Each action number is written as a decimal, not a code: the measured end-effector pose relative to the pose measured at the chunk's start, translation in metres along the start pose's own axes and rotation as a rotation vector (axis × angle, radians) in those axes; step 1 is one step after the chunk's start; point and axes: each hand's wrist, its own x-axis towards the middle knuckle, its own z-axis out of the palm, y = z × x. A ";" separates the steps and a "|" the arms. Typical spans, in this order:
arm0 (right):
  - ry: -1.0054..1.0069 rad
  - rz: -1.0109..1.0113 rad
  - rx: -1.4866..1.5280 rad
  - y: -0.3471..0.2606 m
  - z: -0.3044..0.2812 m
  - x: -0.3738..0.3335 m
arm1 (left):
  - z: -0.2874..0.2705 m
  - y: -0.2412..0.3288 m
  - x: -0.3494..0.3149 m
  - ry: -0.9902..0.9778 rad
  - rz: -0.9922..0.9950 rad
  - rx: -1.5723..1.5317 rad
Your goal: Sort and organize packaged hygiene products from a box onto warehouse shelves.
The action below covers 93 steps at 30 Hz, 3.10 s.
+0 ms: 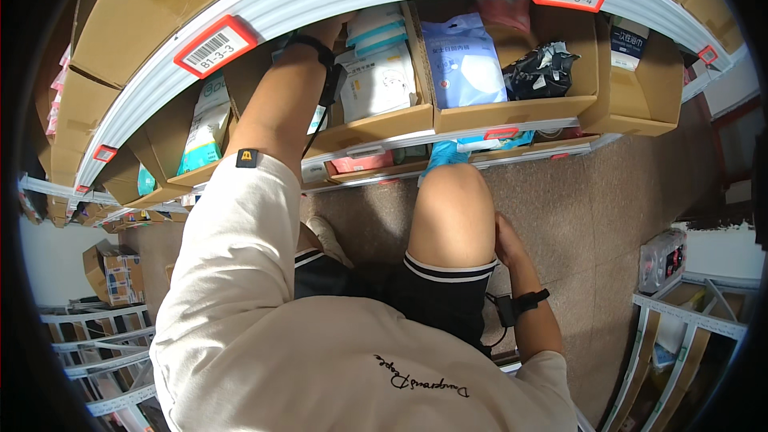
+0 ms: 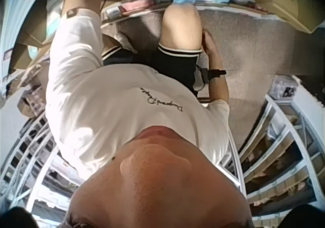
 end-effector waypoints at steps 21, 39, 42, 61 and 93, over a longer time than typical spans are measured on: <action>-0.133 -0.087 -0.067 -0.104 0.036 -0.028 | -0.042 0.031 -0.026 -0.038 0.089 0.214; -0.311 -1.039 -1.509 -0.211 0.290 0.023 | -0.197 0.163 -0.365 -0.410 -0.034 0.037; -0.239 -0.789 -1.699 -0.232 0.289 0.033 | -0.293 0.176 -0.431 -0.139 0.083 0.046; -0.087 -0.563 -1.678 -0.233 0.306 0.092 | -0.556 -0.259 -0.660 0.170 -1.037 0.503; 0.279 -0.688 -1.591 -0.302 0.334 -0.035 | -0.516 -0.410 -0.688 -0.150 -0.640 0.894</action>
